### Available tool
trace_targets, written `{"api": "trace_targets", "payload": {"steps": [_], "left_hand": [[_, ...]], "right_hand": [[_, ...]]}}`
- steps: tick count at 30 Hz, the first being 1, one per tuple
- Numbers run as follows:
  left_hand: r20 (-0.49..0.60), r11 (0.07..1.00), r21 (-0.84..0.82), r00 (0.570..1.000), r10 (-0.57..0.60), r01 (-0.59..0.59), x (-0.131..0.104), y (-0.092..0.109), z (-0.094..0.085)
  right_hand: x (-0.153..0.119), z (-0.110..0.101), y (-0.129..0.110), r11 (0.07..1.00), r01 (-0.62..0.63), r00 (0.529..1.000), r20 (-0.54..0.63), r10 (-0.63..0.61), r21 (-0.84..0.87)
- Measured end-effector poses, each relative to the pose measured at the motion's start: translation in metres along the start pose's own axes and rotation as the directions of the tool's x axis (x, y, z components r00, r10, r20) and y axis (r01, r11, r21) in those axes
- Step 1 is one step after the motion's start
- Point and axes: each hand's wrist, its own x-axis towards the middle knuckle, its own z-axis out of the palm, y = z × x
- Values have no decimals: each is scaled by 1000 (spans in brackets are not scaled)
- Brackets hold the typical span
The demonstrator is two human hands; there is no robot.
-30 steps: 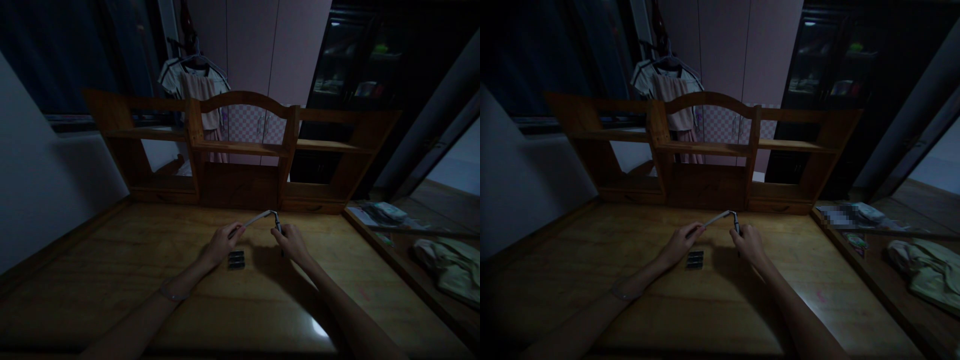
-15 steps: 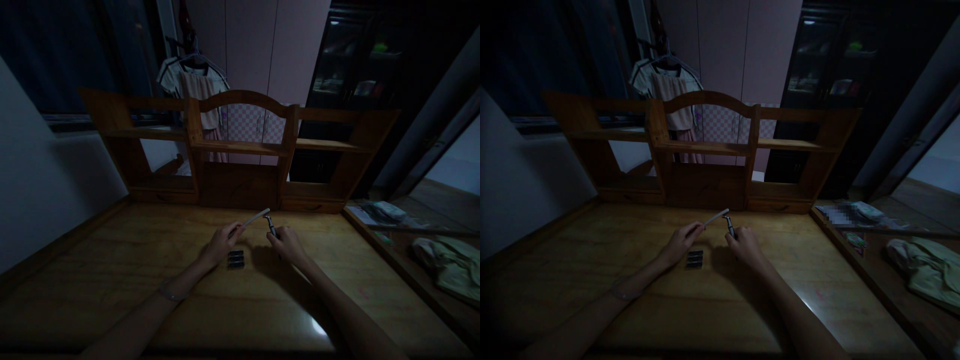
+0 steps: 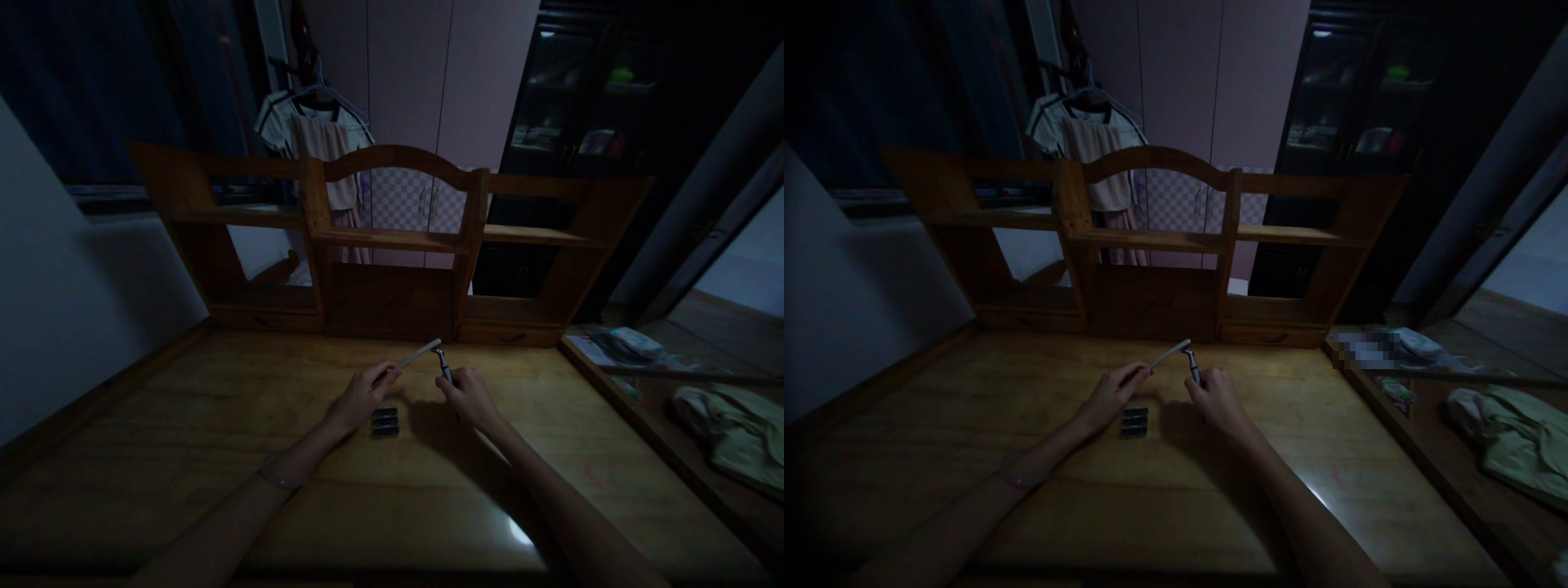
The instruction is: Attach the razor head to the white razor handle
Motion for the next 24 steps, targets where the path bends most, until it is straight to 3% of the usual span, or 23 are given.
{"api": "trace_targets", "payload": {"steps": [24], "left_hand": [[1,1000,1,1000,4,-4,1,-3,0]], "right_hand": [[1,4,5,998,-65,996,-59,64,-17]]}}
